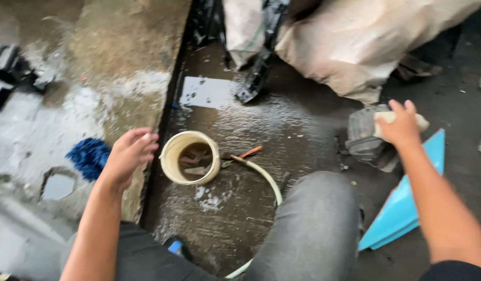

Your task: Cleaning a black plastic automotive component using a cloth and a brush

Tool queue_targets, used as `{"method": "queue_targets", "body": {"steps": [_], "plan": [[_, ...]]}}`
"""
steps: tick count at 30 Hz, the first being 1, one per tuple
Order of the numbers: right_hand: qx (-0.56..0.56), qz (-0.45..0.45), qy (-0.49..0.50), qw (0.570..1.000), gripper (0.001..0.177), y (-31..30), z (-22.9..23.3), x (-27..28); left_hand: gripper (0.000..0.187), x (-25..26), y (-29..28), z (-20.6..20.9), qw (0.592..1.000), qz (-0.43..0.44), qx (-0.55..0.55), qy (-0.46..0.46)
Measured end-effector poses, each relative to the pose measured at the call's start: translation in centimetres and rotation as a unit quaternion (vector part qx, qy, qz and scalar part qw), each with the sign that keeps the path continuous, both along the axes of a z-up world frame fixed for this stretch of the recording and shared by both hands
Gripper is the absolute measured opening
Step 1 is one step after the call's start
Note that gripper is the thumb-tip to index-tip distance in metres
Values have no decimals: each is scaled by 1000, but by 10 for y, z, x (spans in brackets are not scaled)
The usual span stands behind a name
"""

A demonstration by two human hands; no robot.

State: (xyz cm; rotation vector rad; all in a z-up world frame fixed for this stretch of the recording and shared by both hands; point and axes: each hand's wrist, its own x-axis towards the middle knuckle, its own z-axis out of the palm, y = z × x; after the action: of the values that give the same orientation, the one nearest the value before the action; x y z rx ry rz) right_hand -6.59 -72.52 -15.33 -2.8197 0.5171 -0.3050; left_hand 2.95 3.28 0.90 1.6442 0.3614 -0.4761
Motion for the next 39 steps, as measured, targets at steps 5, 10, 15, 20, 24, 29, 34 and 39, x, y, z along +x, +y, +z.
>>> {"method": "queue_targets", "body": {"steps": [5, 10, 15, 20, 24, 29, 34, 39], "plan": [[227, 75, 134, 962, 50, 92, 126, 73, 37, 53, 41, 8, 994, -79, 77, -2], [284, 196, 118, 931, 45, 214, 184, 146, 27, 116, 81, -36, 988, -37, 125, -87], [209, 200, 336, 896, 55, 353, 227, 203, 33, 182, 93, -147, 936, -121, 308, -123], [369, 208, 313, 850, 60, 392, 129, 273, 30, 211, 69, -227, 967, -133, 190, -103], [492, 100, 276, 820, 71, 419, 34, 327, 34, 216, 54, -198, 984, -118, 115, -62], [555, -38, 328, 764, 68, 479, 56, 375, 39, 241, 60, -108, 995, -81, 47, -43], [613, -116, 289, 726, 55, 500, 95, 441, 38, 302, 41, -56, 999, -32, 13, 23], [657, -122, 246, 702, 49, 484, 131, 523, 49, 405, -9, 0, 993, 1, -29, 118]]}}
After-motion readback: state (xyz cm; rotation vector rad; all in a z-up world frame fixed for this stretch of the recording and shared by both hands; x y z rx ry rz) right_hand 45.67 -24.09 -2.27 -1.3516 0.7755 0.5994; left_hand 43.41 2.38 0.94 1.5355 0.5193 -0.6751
